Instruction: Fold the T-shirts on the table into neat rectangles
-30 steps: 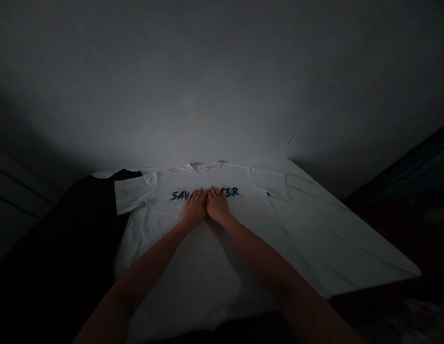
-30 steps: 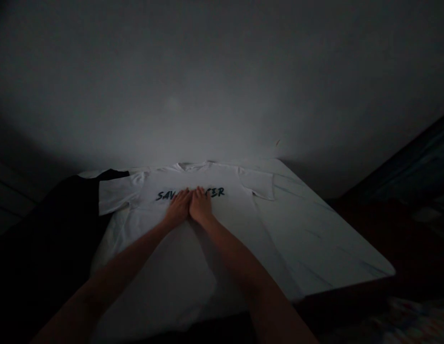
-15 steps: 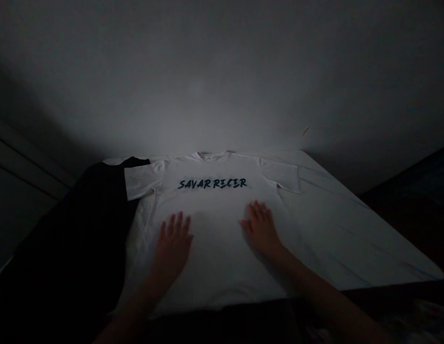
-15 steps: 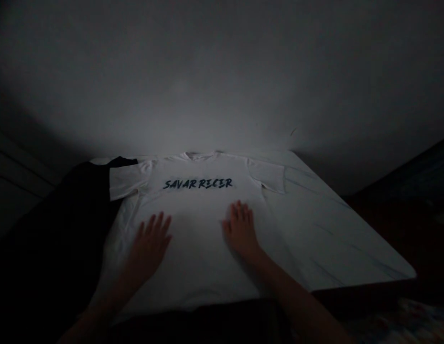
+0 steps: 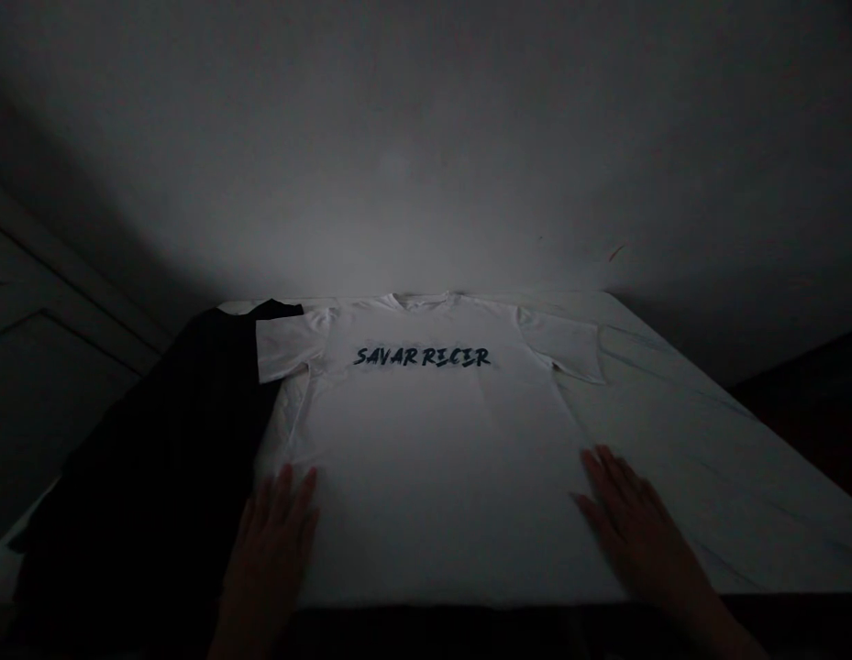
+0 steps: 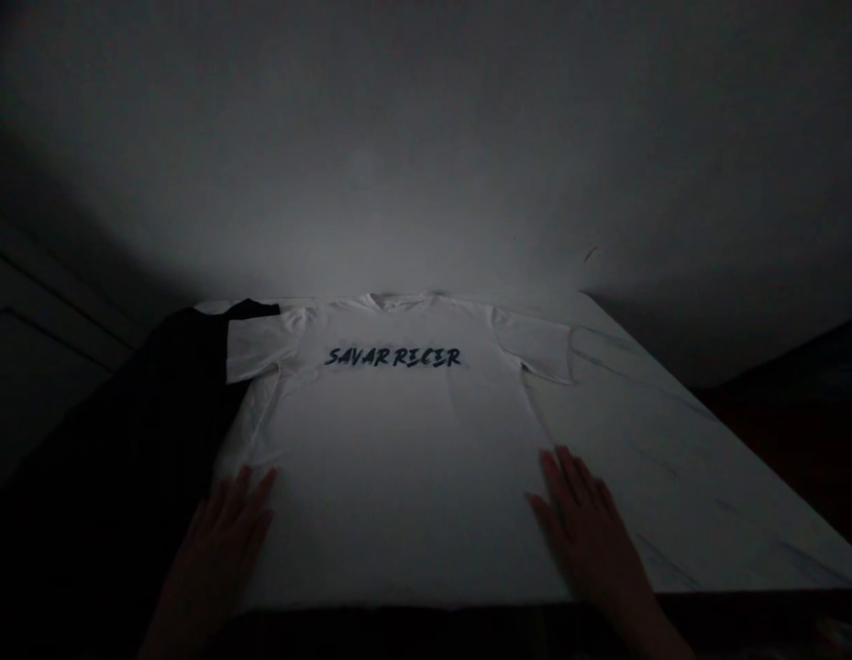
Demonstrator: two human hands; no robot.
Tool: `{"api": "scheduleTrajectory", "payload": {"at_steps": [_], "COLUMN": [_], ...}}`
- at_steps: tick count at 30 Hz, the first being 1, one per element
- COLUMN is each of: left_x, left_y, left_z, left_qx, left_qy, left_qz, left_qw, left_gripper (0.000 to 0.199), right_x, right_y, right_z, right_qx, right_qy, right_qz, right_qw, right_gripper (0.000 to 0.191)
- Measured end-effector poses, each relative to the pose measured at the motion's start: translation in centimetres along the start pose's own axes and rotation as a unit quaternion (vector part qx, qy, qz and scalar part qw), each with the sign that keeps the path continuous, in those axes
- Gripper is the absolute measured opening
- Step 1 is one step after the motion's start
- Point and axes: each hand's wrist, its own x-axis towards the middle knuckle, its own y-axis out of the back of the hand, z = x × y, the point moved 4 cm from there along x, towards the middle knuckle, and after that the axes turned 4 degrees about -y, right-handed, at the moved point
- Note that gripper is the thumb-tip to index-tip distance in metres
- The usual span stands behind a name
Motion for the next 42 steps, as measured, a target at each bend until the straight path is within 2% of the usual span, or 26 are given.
{"api": "scheduleTrajectory", "payload": {"at_steps": [3,5,6,8,11,13,14,15,17,19,20,21,22,23,25,27,28,30,32,34,36,39,42], "left_x": [2.5,3.3,3.1,1.7,-0.5,0.4,1.8,3.9,9.3,14.3,16.2,17.6,18.4,19.0,19.6,21.2,22.6,26.7,31.9,36.9,40.7,43.9,45.3], "left_y": [0.7,0.8,0.8,0.4,-0.3,-0.3,-0.1,0.1,0.4,0.1,-0.4,-1.3,-2.3,-3.3,-5.0,-5.7,-5.7,-5.4,-4.9,-4.7,-5.1,-7.2,-9.8], "left_z": [3.6,5.7,6.0,4.5,0.0,-1.5,-1.3,-0.5,2.5,5.9,6.9,7.3,6.9,5.9,2.6,-0.6,-1.8,-3.2,-3.5,-3.5,-3.7,-4.2,-4.4], "left_qx": [-0.01,-0.025,-0.027,-0.022,-0.013,-0.021,-0.027,-0.035,-0.052,-0.084,-0.092,-0.097,-0.096,-0.091,-0.074,-0.059,-0.058,-0.068,-0.08,-0.082,-0.083,-0.096,-0.12], "left_qy": [-0.02,-0.065,-0.081,-0.089,-0.09,-0.126,-0.144,-0.16,-0.177,-0.23,-0.245,-0.25,-0.242,-0.222,-0.155,-0.085,-0.054,-0.002,0.032,0.056,0.08,0.122,0.148], "left_qz": [0.033,0.032,0.032,0.038,0.052,0.051,0.041,0.031,-0.003,-0.022,-0.037,-0.052,-0.065,-0.074,-0.081,-0.084,-0.096,-0.126,-0.136,-0.115,-0.087,-0.079,-0.1], "left_qw": [0.999,0.997,0.996,0.995,0.995,0.991,0.988,0.986,0.983,0.969,0.964,0.962,0.963,0.968,0.982,0.991,0.992,0.99,0.987,0.988,0.99,0.985,0.976], "left_gripper": [0.061,0.061,0.06,0.061,0.062,0.058,0.056,0.053,0.054,0.055,0.054,0.054,0.054,0.054,0.054,0.052,0.048,0.038,0.033,0.035,0.037,0.037,0.038], "right_x": [0.9,0.9,0.7,0.1,0.6,2.7,4.3,6.2,10.0,13.2,14.5,15.7,16.9,18.0,20.7,23.9,25.7,29.6,33.4,36.7,39.2,42.0,43.8], "right_y": [0.3,0.3,0.3,0.0,-0.5,-0.7,-0.8,-1.0,-2.0,-3.1,-3.6,-4.1,-4.7,-5.2,-5.9,-6.1,-5.9,-5.3,-4.6,-4.3,-4.7,-6.2,-7.7], "right_z": [-2.6,-4.6,-4.8,-3.1,1.6,2.2,1.0,-1.3,-7.6,-13.5,-15.4,-16.2,-15.8,-14.5,-10.1,-5.4,-3.6,-1.5,-1.1,-1.6,-2.1,-2.6,-2.2], "right_qx": [-0.021,-0.015,-0.011,-0.009,-0.025,-0.027,-0.021,-0.009,0.028,0.062,0.068,0.071,0.067,0.058,0.027,-0.021,-0.046,-0.082,-0.086,-0.073,-0.063,-0.052,-0.04], "right_qy": [0.011,0.08,0.113,0.14,0.094,0.075,0.084,0.11,0.2,0.287,0.314,0.328,0.328,0.312,0.253,0.193,0.164,0.108,0.037,-0.022,-0.057,-0.074,-0.085], "right_qz": [0.024,0.002,-0.011,-0.017,0.037,0.073,0.077,0.062,-0.018,-0.085,-0.106,-0.12,-0.126,-0.125,-0.113,-0.1,-0.096,-0.091,-0.084,-0.075,-0.065,-0.062,-0.079], "right_qw": [0.999,0.997,0.993,0.99,0.995,0.994,0.993,0.992,0.979,0.952,0.941,0.934,0.934,0.94,0.96,0.976,0.981,0.987,0.992,0.994,0.994,0.994,0.992], "right_gripper": [0.069,0.066,0.066,0.066,0.067,0.068,0.068,0.067,0.061,0.059,0.059,0.059,0.058,0.057,0.055,0.053,0.052,0.047,0.041,0.038,0.035,0.031,0.025]}}
